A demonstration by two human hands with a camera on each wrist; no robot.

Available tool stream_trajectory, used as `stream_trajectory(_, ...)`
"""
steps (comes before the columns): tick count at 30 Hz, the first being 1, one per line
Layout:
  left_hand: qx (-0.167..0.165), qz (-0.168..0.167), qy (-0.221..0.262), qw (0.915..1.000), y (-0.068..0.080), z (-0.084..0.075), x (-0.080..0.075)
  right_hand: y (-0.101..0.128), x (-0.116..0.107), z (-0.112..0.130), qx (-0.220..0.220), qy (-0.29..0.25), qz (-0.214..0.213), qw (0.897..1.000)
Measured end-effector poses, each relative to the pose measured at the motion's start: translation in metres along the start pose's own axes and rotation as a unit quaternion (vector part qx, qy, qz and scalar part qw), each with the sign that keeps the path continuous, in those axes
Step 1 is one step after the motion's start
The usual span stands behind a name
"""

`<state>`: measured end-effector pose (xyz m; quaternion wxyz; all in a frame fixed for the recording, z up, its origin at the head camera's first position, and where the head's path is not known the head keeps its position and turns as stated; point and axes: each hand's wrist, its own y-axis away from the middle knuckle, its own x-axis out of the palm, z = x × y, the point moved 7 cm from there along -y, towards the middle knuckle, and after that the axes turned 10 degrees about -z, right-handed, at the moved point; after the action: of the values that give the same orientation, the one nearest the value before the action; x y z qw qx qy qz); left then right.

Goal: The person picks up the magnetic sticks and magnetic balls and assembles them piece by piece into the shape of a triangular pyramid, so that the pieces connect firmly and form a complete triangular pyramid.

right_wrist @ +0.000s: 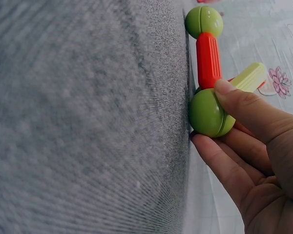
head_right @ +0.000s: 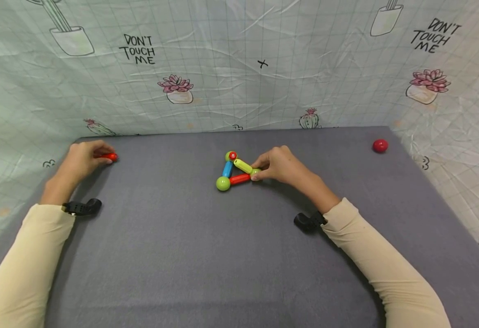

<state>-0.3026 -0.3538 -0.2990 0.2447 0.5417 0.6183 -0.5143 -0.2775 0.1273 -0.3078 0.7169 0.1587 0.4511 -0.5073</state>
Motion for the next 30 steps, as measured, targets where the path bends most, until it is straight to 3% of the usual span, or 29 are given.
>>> stream_trajectory(5,0.014,-0.018,0.016,0.9996,0.0,-0.026,-0.003,0.0,-0.001,0.0,0.002,-0.002,0.001,1.0)
stream_trajectory(9,0.014,-0.015,0.068,0.9975,0.003,-0.051,0.0,0.0,0.0,0.0,0.002,0.0,0.001,1.0)
stream_trajectory(15,-0.001,0.028,0.15,0.9883,0.009,-0.09,0.012,0.0,0.0,-0.001,0.003,-0.002,0.0,1.0)
stream_trajectory(22,-0.005,0.087,0.223,0.9709,0.017,-0.137,0.025,0.0,0.001,0.0,0.005,-0.002,0.001,1.0)
stream_trajectory(30,0.023,0.121,0.271,0.9546,0.02,-0.184,0.038,0.0,0.0,0.0,0.001,0.001,0.0,1.0)
